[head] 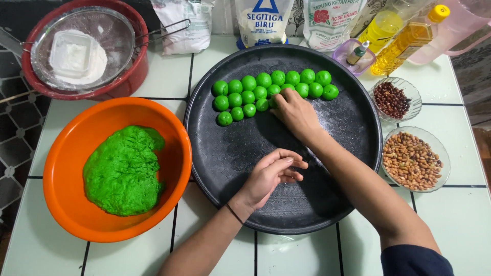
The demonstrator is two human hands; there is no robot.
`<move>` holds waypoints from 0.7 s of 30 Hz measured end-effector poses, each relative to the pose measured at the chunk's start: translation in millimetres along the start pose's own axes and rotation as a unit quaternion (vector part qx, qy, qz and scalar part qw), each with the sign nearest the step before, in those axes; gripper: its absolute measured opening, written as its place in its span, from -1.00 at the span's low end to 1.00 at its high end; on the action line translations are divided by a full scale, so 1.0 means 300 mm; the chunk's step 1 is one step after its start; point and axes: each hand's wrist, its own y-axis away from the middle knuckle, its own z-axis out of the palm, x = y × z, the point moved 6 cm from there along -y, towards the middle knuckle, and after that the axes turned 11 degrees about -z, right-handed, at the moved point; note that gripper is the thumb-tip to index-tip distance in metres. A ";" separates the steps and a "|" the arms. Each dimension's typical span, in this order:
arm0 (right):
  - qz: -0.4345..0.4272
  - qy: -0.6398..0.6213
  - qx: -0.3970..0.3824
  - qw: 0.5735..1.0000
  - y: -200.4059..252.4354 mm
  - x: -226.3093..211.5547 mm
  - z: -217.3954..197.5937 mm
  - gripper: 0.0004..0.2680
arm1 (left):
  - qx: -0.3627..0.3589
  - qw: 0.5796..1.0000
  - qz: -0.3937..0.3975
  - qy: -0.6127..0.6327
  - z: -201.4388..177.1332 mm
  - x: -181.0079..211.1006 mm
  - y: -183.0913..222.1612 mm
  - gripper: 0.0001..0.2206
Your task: Shaping small balls of green dough, stuffing them with peanuts, and placing them on a tray.
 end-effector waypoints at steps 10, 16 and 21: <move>0.174 -0.202 -0.059 0.962 0.031 0.030 0.069 -0.70 | -0.008 1.000 0.003 -0.011 0.010 -0.005 0.009 -0.76; 0.214 -0.194 -0.091 0.953 0.042 0.022 0.104 -0.67 | -0.022 1.000 -0.005 -0.010 0.029 -0.022 0.007 -0.76; 0.294 -0.306 -0.039 0.905 0.048 0.044 0.150 -0.58 | -0.022 1.000 -0.009 -0.013 0.025 -0.030 0.003 -0.76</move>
